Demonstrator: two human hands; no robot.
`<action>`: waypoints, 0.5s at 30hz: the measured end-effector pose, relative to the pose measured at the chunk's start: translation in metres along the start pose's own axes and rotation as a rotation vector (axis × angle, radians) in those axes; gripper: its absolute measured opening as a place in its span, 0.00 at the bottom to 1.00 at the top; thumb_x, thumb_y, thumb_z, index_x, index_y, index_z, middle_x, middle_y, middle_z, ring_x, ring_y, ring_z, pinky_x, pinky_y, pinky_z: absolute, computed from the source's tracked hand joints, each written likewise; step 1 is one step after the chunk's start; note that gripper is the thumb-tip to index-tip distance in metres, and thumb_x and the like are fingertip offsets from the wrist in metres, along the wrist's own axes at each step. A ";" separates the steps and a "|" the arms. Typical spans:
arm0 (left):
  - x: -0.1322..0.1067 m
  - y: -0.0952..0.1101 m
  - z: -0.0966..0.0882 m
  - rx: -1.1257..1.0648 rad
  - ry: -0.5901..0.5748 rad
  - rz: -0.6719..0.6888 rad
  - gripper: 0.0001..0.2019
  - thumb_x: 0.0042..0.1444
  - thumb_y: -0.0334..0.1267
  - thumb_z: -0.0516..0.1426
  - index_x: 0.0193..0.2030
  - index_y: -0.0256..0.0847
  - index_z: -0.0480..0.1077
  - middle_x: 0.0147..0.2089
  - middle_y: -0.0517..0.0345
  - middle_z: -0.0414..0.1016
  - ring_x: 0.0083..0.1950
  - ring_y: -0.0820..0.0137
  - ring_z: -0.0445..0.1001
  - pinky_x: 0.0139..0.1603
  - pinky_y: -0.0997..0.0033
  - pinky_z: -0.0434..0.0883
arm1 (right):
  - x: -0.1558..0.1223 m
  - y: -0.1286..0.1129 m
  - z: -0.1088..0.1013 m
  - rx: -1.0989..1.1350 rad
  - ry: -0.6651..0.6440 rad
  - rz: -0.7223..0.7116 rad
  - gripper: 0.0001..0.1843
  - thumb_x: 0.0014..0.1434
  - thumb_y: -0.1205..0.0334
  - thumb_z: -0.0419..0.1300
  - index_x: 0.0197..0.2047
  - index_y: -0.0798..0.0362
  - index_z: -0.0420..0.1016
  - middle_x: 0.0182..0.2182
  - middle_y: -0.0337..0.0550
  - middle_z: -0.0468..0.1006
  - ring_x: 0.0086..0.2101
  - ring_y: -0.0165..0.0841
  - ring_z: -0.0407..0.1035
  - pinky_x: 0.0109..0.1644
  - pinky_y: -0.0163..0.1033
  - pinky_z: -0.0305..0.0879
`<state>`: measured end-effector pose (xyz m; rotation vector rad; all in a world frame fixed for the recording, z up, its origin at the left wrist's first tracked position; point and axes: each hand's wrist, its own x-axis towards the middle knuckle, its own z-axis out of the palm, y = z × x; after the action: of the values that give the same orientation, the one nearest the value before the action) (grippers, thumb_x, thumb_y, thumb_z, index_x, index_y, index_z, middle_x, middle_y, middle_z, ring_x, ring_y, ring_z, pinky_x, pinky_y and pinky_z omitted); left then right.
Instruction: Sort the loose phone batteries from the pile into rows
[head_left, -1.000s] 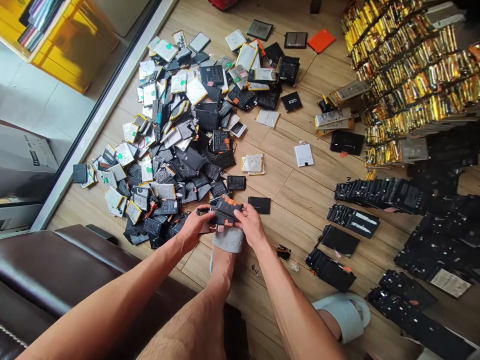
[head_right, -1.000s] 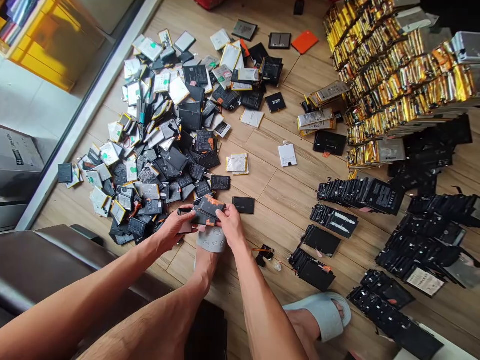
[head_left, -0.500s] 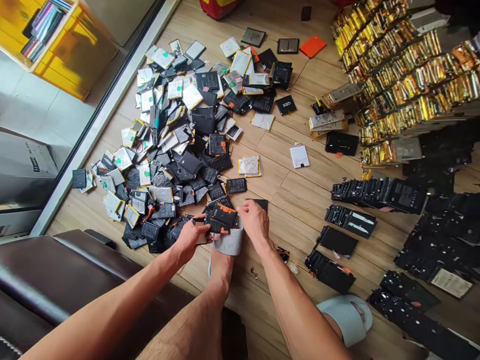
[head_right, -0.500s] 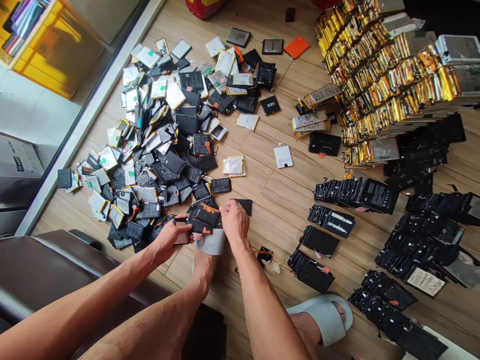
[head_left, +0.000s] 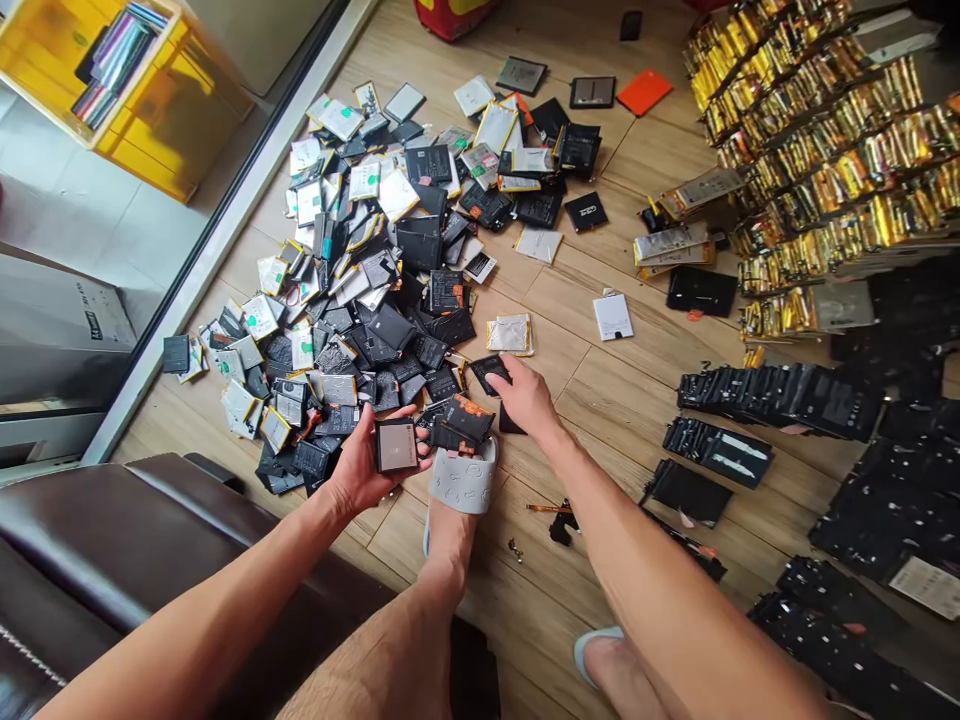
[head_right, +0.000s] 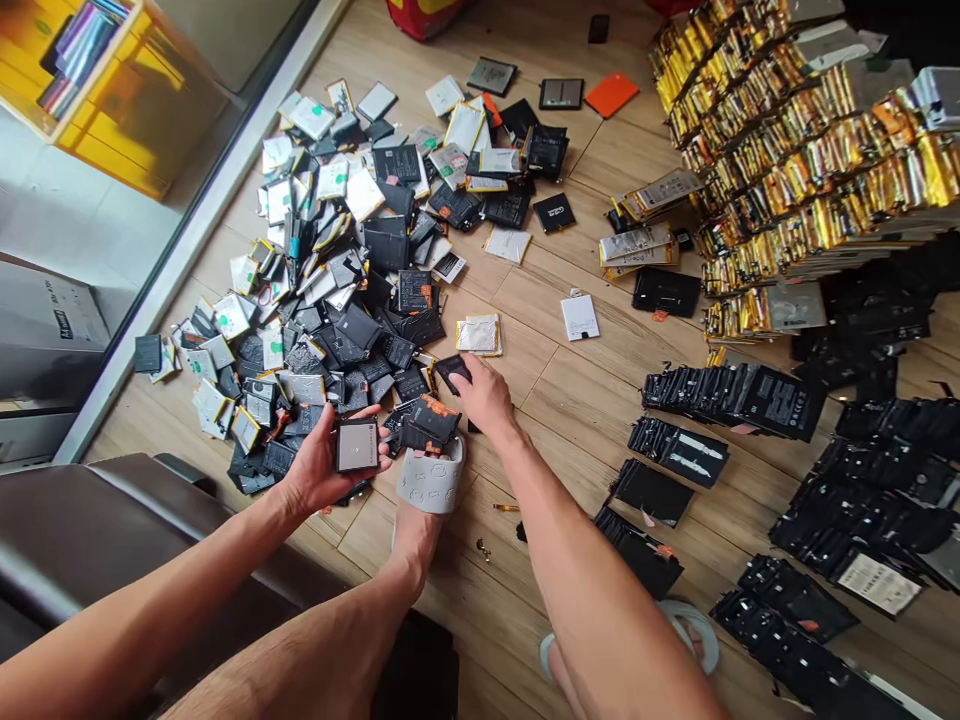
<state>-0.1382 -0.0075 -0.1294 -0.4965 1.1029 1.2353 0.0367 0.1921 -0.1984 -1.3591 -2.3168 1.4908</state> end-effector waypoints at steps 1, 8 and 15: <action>0.000 0.001 -0.001 -0.009 -0.034 -0.023 0.34 0.66 0.65 0.49 0.66 0.40 0.68 0.47 0.40 0.80 0.42 0.54 0.82 0.49 0.42 0.78 | -0.009 -0.003 0.002 0.160 -0.020 0.041 0.16 0.67 0.60 0.55 0.56 0.49 0.72 0.42 0.45 0.82 0.36 0.38 0.77 0.41 0.41 0.73; 0.003 -0.012 -0.005 0.181 -0.025 -0.138 0.29 0.61 0.61 0.59 0.60 0.44 0.73 0.45 0.45 0.79 0.41 0.58 0.80 0.44 0.49 0.80 | -0.064 -0.036 0.026 0.403 -0.320 0.061 0.18 0.50 0.64 0.66 0.46 0.48 0.77 0.31 0.34 0.81 0.28 0.32 0.74 0.33 0.34 0.67; -0.017 -0.061 -0.009 0.280 0.079 -0.059 0.24 0.61 0.58 0.62 0.59 0.48 0.76 0.58 0.47 0.76 0.52 0.57 0.78 0.43 0.59 0.80 | -0.090 -0.022 0.039 0.462 -0.543 0.106 0.12 0.58 0.57 0.61 0.40 0.49 0.85 0.32 0.38 0.82 0.28 0.33 0.71 0.34 0.37 0.67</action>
<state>-0.0846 -0.0422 -0.1329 -0.3640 1.2961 0.9969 0.0592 0.0986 -0.1682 -1.0561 -1.9444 2.4851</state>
